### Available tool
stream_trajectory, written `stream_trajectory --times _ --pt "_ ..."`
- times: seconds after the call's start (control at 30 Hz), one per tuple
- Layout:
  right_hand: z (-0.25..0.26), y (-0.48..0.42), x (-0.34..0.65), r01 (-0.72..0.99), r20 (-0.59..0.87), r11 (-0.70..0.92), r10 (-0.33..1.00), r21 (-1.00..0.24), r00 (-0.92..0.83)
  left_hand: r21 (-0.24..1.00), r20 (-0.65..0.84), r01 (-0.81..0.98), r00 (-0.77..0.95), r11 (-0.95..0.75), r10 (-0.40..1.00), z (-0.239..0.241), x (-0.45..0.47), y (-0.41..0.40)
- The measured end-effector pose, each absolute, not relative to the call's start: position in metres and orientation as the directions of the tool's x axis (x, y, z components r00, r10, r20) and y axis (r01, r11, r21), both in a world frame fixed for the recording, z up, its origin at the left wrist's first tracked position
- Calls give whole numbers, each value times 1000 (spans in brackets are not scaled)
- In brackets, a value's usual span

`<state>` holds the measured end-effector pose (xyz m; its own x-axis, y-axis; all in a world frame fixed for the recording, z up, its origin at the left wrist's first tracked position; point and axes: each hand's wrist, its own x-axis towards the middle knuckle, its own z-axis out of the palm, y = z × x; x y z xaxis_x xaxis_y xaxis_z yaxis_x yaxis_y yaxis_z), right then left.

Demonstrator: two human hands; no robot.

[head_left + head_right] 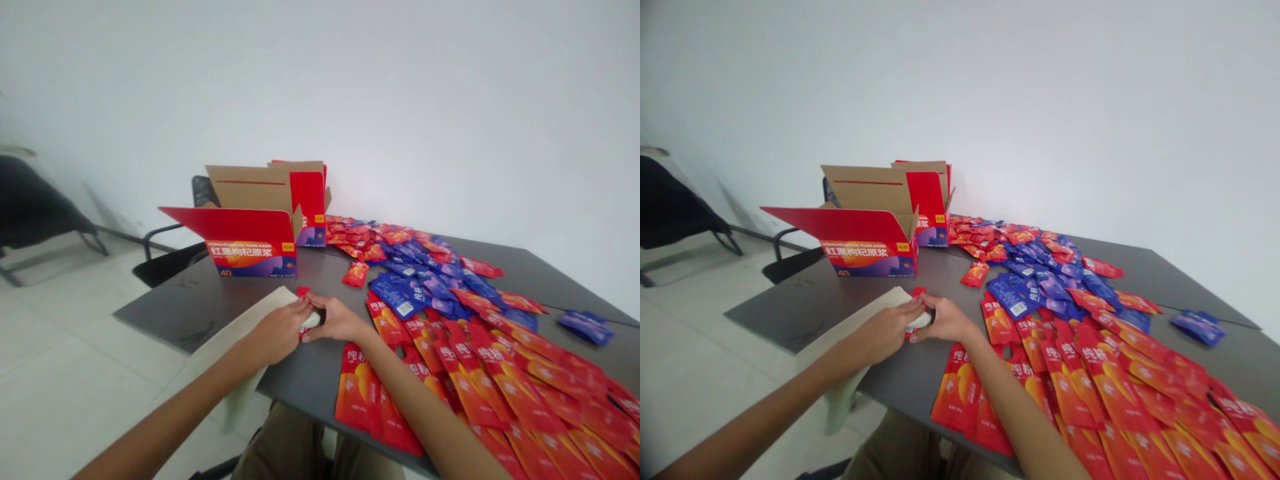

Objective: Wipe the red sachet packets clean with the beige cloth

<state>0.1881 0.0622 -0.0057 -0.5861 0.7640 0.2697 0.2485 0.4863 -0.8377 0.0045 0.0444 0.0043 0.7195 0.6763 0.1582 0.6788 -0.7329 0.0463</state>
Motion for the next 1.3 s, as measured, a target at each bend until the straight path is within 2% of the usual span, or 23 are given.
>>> stream_trajectory --times 0.1,0.23,0.3,0.47,0.67,0.87,1.07,1.23,1.3 --pt "-6 62 188 259 260 484 764 -836 -590 65 193 629 753 -774 628 4 6 38" --pt "-1 60 188 263 265 477 779 -839 -567 81 174 745 643 -662 746 9 5 57" --pt "-1 59 188 249 271 475 779 -844 -566 71 171 760 629 -647 758 7 5 59" --pt "-7 63 188 255 267 484 768 -837 -582 60 200 621 760 -782 619 1 7 38" --pt "-3 61 188 256 272 483 775 -837 -570 99 146 779 605 -620 783 13 6 56" --pt "-10 64 188 252 277 492 766 -834 -580 93 189 625 754 -775 630 2 8 36" --pt "-3 60 188 242 273 480 770 -843 -576 75 149 790 595 -609 790 8 7 57" --pt "-7 63 188 264 267 486 772 -833 -577 35 181 662 732 -748 656 1 8 33" --pt "-7 63 188 265 269 491 768 -830 -581 36 181 664 730 -747 659 1 7 33"
